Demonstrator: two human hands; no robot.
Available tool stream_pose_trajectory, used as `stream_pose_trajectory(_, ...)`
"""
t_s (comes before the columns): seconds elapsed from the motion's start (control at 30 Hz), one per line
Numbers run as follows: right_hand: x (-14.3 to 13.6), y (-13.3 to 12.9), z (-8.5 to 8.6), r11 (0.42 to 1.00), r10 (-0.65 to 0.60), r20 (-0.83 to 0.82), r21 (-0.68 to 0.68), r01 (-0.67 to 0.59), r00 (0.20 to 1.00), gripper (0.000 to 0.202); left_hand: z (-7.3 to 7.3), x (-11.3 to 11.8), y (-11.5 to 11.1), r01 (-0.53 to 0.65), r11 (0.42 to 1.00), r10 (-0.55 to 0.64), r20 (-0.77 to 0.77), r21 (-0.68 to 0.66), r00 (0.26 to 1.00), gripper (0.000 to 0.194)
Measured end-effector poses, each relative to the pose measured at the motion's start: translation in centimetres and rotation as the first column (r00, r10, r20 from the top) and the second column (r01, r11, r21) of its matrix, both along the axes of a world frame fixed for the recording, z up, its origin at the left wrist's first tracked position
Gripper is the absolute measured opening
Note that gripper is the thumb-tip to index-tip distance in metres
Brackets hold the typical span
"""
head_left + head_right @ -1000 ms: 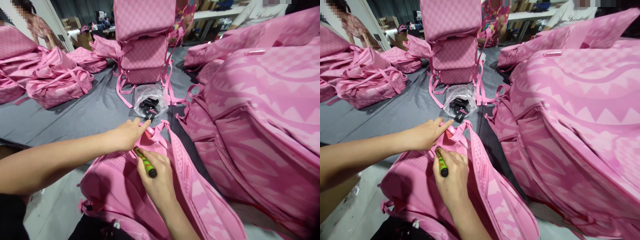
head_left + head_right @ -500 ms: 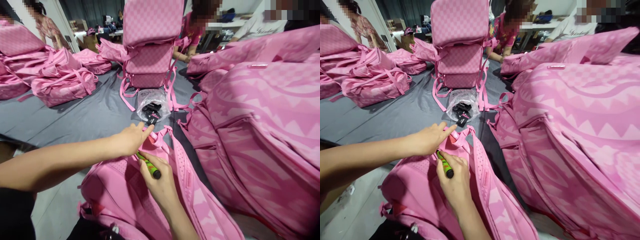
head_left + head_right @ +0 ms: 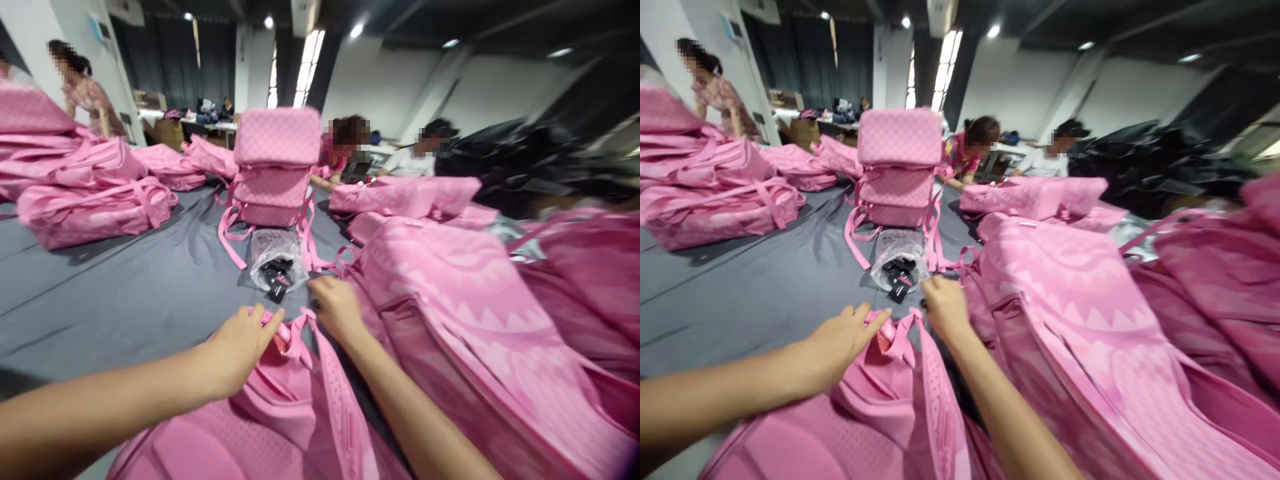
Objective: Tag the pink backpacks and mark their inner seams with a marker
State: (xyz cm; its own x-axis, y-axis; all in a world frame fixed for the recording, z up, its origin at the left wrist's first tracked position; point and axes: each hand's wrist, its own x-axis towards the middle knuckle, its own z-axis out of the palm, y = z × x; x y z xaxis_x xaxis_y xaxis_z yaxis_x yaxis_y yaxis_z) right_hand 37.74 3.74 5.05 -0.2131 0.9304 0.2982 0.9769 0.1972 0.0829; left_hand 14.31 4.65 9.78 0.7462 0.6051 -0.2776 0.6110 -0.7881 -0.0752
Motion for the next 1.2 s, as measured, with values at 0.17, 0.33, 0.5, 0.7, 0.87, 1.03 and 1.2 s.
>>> stream_pose_trajectory(0.17, 1.1, 8.9, -7.0, 0.976, 0.119, 0.196, -0.201, -0.079, 0.973, 0.045, -1.0, 1.3, 1.2, -0.048, 0.998, 0.046, -0.054, -0.041, 0.997, 0.117)
stream_pose_trajectory(0.33, -0.2, 12.0, -10.7, 0.951, 0.199, 0.151, -0.268, -0.153, 0.968, 0.035, -1.1, 1.7, 1.9, -0.080, 0.993, 0.077, -0.041, -0.085, 0.996, 0.109)
stream_pose_trajectory(0.5, 0.0, 12.4, -11.9, 0.937, 0.139, 0.026, -0.327, -0.123, 0.990, 0.025, -1.1, 2.0, 2.4, -0.053, 0.993, 0.047, -0.054, -0.106, 0.997, 0.119)
stream_pose_trajectory(0.7, 0.1, 11.4, -8.4, 0.969, -0.075, -0.240, -0.246, 0.015, 0.968, 0.013, -0.7, 1.2, 2.3, -0.025, 0.996, 0.025, -0.001, -0.089, 1.000, 0.112)
stream_pose_trajectory(0.87, -0.1, 6.7, -1.6, 0.982, -0.179, -0.528, -0.043, 0.184, 0.830, 0.028, -0.4, 0.5, 2.0, 0.013, 0.998, -0.008, 0.079, -0.064, 0.997, 0.101)
stream_pose_trajectory(1.03, -2.8, -2.2, 4.5, 0.979, -0.094, -0.858, 0.013, 0.204, 0.505, 0.025, -0.6, 0.0, 2.1, 0.027, 0.999, -0.023, 0.117, -0.036, 0.993, 0.089)
stream_pose_trajectory(1.2, -6.5, -7.5, 4.7, 0.987, -0.144, -0.879, -0.160, 0.003, 0.455, 0.016, -0.8, -0.8, 2.3, 0.063, 0.998, -0.061, 0.195, -0.005, 0.979, 0.082)
